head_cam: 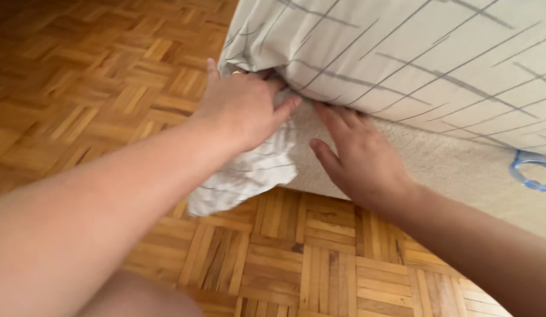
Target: The person tucks a white fitted sheet with a grey grid pattern under the mattress, working around the corners and sides. The person smooths the sheet on the mattress surface and adjusts the edges to fit snugly.
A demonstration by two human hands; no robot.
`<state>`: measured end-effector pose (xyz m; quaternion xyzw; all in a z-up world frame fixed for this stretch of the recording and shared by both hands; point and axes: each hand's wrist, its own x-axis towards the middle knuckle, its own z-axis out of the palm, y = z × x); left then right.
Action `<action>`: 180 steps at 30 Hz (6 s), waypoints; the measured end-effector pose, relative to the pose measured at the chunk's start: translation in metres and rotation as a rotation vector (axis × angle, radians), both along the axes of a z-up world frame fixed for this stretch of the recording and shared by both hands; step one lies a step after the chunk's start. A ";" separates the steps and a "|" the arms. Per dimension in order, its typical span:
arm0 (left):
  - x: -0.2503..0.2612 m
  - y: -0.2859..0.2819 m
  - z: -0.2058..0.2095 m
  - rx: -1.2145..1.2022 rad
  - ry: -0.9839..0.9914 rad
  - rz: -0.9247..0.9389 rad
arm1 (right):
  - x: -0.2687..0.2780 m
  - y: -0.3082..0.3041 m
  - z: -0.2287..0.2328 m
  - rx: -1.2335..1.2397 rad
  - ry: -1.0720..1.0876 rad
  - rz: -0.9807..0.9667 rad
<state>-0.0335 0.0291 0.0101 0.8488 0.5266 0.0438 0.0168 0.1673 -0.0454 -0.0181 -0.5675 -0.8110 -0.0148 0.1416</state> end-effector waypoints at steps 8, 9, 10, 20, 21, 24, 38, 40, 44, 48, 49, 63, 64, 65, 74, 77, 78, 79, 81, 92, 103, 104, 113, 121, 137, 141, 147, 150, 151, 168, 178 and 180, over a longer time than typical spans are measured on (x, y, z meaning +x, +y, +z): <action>-0.007 0.065 -0.004 0.061 0.065 -0.114 | -0.040 0.050 0.003 -0.244 -0.083 -0.172; -0.005 0.078 -0.007 0.089 0.054 -0.118 | -0.049 0.058 0.004 -0.213 -0.042 -0.171; -0.002 0.092 -0.011 0.116 0.043 -0.122 | -0.057 0.067 0.004 -0.181 -0.001 -0.170; 0.017 0.170 -0.023 0.506 0.023 -0.185 | -0.074 0.086 0.006 -0.134 0.088 -0.194; 0.014 0.169 -0.026 0.503 0.034 -0.197 | -0.073 0.077 0.006 -0.154 0.072 -0.210; -0.006 0.169 -0.031 0.496 0.028 -0.236 | -0.068 0.045 0.002 -0.064 -0.019 -0.170; 0.000 0.214 -0.032 0.543 0.424 -0.187 | -0.113 0.119 -0.006 -0.046 0.274 -0.358; 0.015 0.224 -0.035 0.518 0.343 -0.102 | -0.112 0.138 -0.012 0.015 0.364 -0.252; 0.033 0.235 -0.041 0.411 0.197 0.011 | -0.110 0.156 -0.019 -0.074 0.477 -0.145; 0.023 0.214 -0.034 0.346 0.063 -0.004 | -0.112 0.139 -0.011 -0.013 0.369 -0.171; 0.019 0.202 -0.029 0.334 0.027 -0.014 | -0.112 0.129 -0.008 -0.032 0.318 -0.207; 0.001 0.059 -0.003 -0.291 -0.953 0.061 | 0.013 -0.032 0.022 0.036 -0.032 -0.113; 0.002 0.060 -0.004 -0.237 -0.903 0.063 | 0.021 -0.032 0.023 -0.005 0.021 -0.145; 0.001 0.061 -0.005 -0.181 -0.852 0.069 | 0.026 -0.028 0.023 -0.061 0.063 -0.184; 0.009 0.063 -0.007 0.038 -0.811 0.098 | 0.017 0.029 0.013 -0.024 0.058 0.001; 0.006 0.057 -0.008 -0.166 -0.923 0.157 | 0.011 0.039 0.003 -0.014 0.019 -0.097; 0.004 0.055 -0.008 -0.138 -0.913 0.162 | 0.011 0.039 0.000 -0.011 -0.004 -0.080; 0.003 0.053 -0.009 -0.114 -0.900 0.171 | 0.012 0.035 -0.002 -0.015 -0.024 -0.062; 0.004 0.050 -0.009 -0.202 -1.049 0.199 | 0.025 0.020 -0.001 0.018 -0.058 0.008; 0.029 -0.009 -0.017 -0.455 -1.081 0.327 | 0.188 -0.103 0.051 -0.044 -0.070 -0.436; 0.224 -0.088 -0.023 -0.103 -0.768 -0.981 | 0.286 -0.132 0.017 0.229 0.282 -0.882; 0.245 -0.089 -0.021 -0.042 -0.733 -1.041 | 0.303 -0.139 0.016 0.270 0.256 -0.922; 0.428 -0.100 -0.057 0.218 -0.343 -1.193 | 0.469 -0.179 -0.029 0.254 0.043 -0.867; 0.511 -0.112 -0.072 0.195 -0.054 -0.959 | 0.522 -0.164 -0.053 0.177 -0.005 -0.863; 0.581 -0.127 -0.039 -0.118 -0.033 -0.464 | 0.550 -0.117 -0.038 0.039 0.035 -0.963; 0.572 -0.127 -0.042 -0.030 -0.025 -0.511 | 0.529 -0.145 -0.043 0.223 0.149 -0.914; 0.547 -0.142 -0.041 0.380 -0.096 -0.585 | 0.565 -0.112 -0.033 -0.182 -0.178 -0.998; 0.559 -0.142 -0.036 0.121 -0.083 -0.494 | 0.586 -0.090 -0.030 -0.192 0.001 -1.047; 0.565 -0.144 -0.036 -0.027 -0.073 -0.450 | 0.589 -0.085 -0.030 -0.219 0.016 -1.034; 0.604 -0.100 -0.039 -0.474 -0.105 -0.524 | 0.598 -0.089 -0.048 -0.138 -0.276 -0.974; 0.547 -0.109 -0.076 0.494 -0.308 -0.929 | 0.692 -0.110 -0.080 0.194 -0.115 -0.928; 0.547 -0.117 -0.080 0.444 -0.324 -0.886 | 0.713 -0.089 -0.088 0.161 -0.122 -0.938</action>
